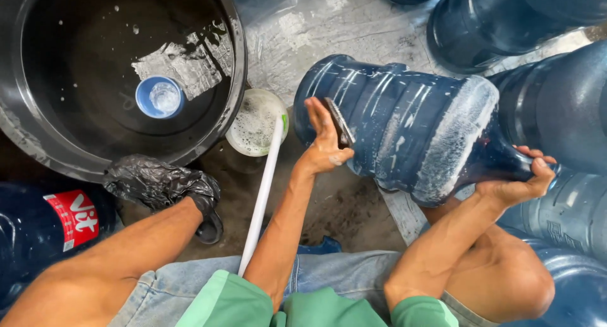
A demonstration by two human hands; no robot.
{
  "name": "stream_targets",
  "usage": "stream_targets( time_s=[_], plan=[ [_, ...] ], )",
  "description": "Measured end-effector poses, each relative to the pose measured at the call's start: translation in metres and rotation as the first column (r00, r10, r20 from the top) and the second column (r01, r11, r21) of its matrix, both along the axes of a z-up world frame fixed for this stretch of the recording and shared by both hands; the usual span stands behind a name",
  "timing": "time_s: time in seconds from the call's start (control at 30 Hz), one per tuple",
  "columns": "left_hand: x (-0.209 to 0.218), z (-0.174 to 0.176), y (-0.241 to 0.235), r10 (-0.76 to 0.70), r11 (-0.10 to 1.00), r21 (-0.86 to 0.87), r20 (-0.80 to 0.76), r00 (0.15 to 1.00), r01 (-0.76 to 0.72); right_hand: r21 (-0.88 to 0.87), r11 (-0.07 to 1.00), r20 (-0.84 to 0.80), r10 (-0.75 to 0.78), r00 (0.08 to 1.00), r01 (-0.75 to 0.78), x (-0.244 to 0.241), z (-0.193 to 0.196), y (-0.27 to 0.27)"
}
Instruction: The person scrubs the exterior of a large blue water jug with a soapy sponge, then rinses it with water from a blue scoop. They then insert a long white cleaning brush into the jug and scrub the interior by rotating the brush.
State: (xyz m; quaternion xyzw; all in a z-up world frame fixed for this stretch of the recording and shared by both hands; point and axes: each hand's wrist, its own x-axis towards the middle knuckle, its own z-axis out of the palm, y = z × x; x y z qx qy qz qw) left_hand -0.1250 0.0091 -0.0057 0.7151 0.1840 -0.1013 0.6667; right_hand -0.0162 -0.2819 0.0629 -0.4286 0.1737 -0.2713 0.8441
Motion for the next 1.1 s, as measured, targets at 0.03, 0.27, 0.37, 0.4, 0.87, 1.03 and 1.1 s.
stream_targets(
  time_s=[0.03,0.27,0.37,0.4,0.87,1.03,1.1],
  plan=[
    [-0.001,-0.002,0.000,-0.050,0.997,0.063,0.096,0.994,0.044,-0.004,1.000,-0.034,-0.020,0.999,0.020,0.000,0.003,0.000],
    [0.008,0.052,0.061,0.128,0.984,0.159,-0.308,0.943,-0.082,0.019,0.999,-0.062,-0.027,0.998,0.028,0.001,0.006,0.008],
    [-0.003,0.021,0.095,0.478,0.873,0.073,-0.319,0.818,-0.482,0.027,1.000,-0.079,-0.008,0.997,0.010,-0.002,0.017,0.023],
    [-0.006,0.002,0.104,0.470,0.878,0.070,-0.314,0.825,-0.474,0.028,0.999,-0.073,-0.018,0.997,0.020,-0.003,0.011,0.019],
    [-0.014,-0.036,0.117,0.442,0.882,0.231,-0.713,0.545,-0.411,0.103,0.992,0.011,-0.079,0.997,0.078,-0.049,0.000,0.023],
    [0.005,-0.009,0.102,0.458,0.839,-0.092,-0.416,0.786,-0.537,0.037,0.995,0.031,-0.095,0.995,0.094,-0.040,0.002,0.031],
    [0.021,0.021,0.073,0.371,0.922,0.016,-0.319,0.872,-0.387,-0.003,0.994,0.032,-0.111,0.993,0.111,-0.042,0.005,0.033]
  ],
)
